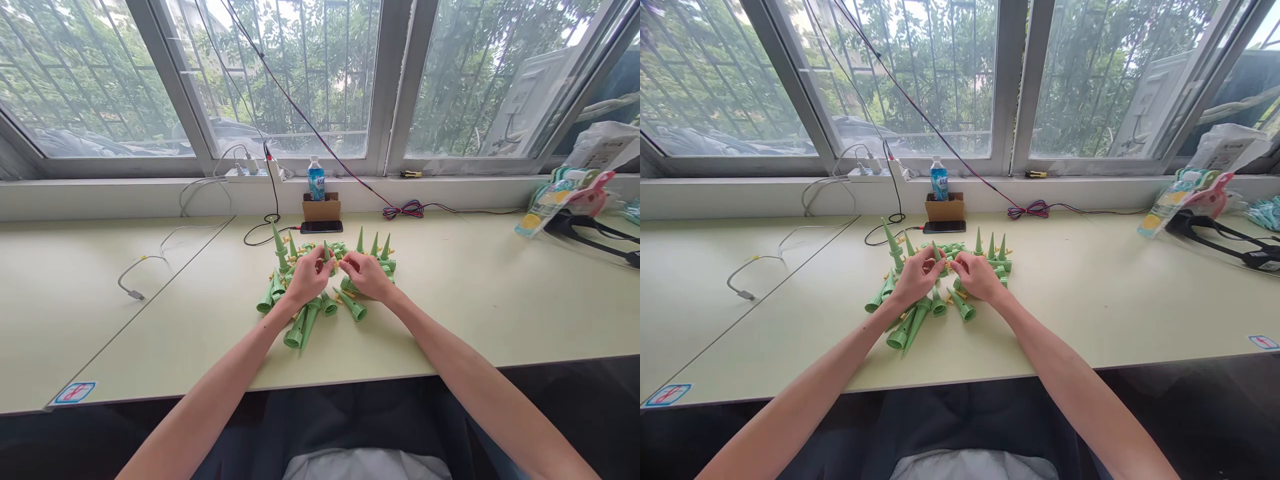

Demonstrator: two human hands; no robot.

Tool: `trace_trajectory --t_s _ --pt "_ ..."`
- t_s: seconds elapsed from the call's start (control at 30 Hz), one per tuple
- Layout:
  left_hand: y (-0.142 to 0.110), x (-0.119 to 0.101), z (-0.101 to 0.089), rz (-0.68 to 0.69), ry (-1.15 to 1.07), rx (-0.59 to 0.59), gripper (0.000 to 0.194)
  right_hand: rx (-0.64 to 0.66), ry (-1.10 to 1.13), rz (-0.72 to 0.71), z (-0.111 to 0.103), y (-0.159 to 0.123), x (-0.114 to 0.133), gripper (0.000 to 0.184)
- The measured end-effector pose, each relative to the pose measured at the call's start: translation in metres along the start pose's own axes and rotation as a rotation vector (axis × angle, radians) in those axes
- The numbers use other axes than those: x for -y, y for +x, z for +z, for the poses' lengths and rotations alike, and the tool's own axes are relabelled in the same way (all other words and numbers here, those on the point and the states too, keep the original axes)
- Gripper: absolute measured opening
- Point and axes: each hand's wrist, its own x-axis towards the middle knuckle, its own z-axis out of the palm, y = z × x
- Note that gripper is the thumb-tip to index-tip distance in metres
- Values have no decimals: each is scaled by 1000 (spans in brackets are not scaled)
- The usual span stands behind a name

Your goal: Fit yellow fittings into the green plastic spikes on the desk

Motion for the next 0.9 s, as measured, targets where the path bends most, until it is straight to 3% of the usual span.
trace_trajectory --t_s 0.17,0.9 --pt "1 -1 1 -8 -8 -5 13 4 20 -16 0 0 0 19" --pt "-1 2 1 30 16 17 11 29 -48 23 0 0 -1 29"
